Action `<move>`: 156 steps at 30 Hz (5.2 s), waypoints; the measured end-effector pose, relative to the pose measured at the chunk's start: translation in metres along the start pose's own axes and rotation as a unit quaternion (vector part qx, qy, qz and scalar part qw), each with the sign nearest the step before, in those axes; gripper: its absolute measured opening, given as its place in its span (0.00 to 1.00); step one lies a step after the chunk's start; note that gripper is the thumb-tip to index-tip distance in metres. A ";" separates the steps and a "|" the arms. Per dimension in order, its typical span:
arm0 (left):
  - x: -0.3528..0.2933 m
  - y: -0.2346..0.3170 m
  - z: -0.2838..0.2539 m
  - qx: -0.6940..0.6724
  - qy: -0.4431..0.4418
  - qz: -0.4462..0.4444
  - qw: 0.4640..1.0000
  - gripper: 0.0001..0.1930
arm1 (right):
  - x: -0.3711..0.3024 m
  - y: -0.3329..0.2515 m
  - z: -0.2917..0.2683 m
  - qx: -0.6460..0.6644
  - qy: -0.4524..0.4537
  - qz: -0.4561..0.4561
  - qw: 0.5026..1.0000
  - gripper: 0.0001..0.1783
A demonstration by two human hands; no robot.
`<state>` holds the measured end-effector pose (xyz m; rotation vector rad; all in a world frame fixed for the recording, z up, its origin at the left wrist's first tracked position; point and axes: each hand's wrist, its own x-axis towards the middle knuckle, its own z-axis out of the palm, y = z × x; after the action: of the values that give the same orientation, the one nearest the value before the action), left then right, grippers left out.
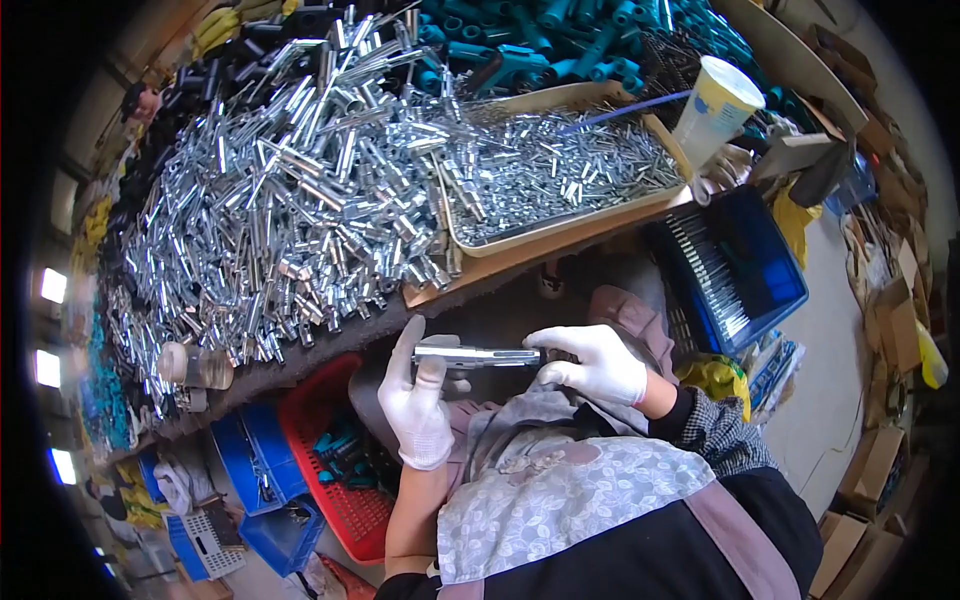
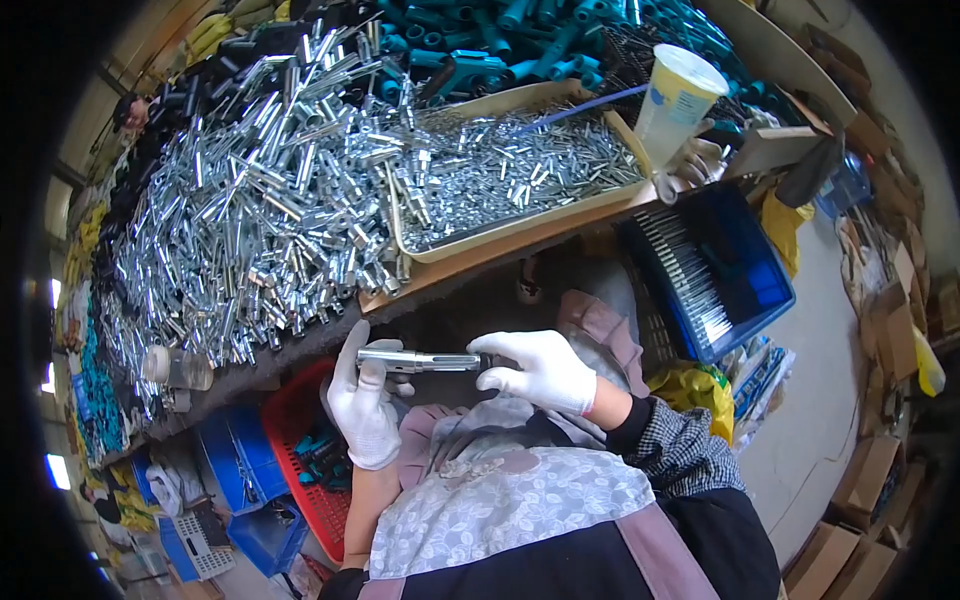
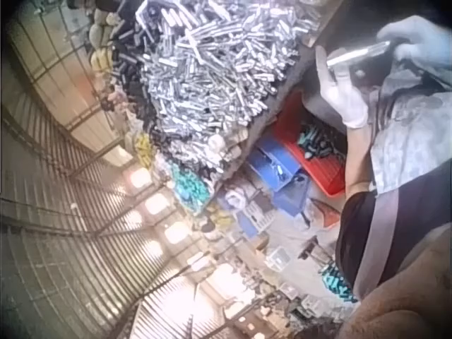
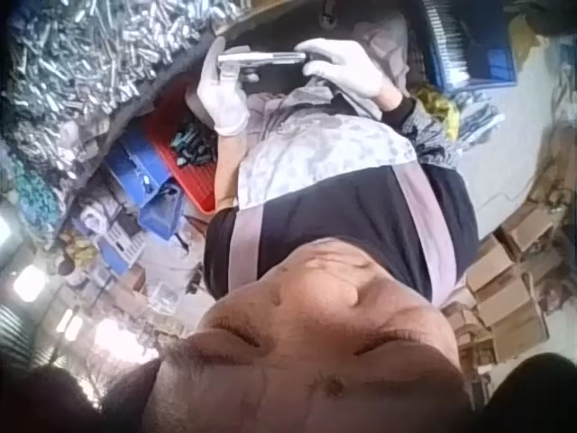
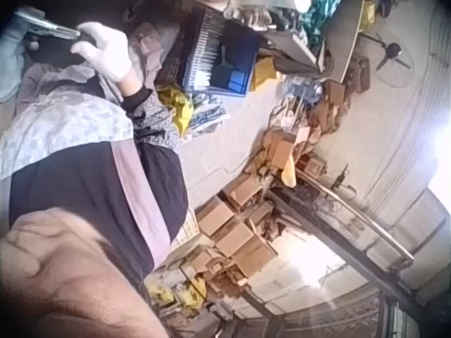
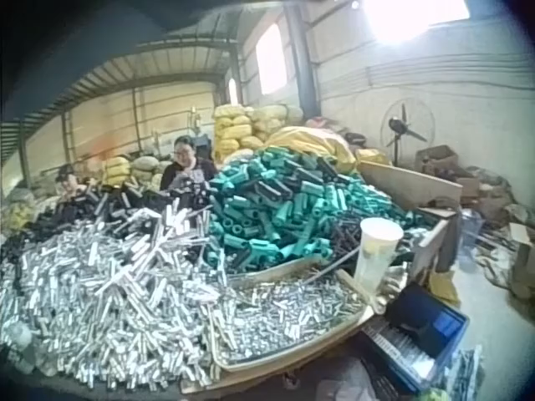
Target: Assembling metal tube components into plastic handles at a workshop table.
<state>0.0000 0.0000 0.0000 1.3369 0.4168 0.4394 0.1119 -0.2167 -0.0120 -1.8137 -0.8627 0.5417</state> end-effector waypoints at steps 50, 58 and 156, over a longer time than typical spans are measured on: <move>-0.026 -0.052 0.022 0.238 -0.149 -0.114 0.953 0.16 | -0.089 0.158 -0.184 -0.128 0.407 0.183 0.886 0.04; -0.026 -0.042 0.025 0.265 -0.143 0.009 0.954 0.22 | -0.026 0.061 0.008 0.601 0.076 0.062 0.793 0.12; -0.040 -0.002 -0.004 0.282 -0.185 0.096 0.937 0.15 | -0.006 -0.019 -0.006 0.006 -0.093 -0.027 0.995 0.09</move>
<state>-0.0354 -0.0184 -0.0007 1.9874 0.0921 0.2217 0.1068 -0.2206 0.0077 -1.7431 -1.0299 0.6873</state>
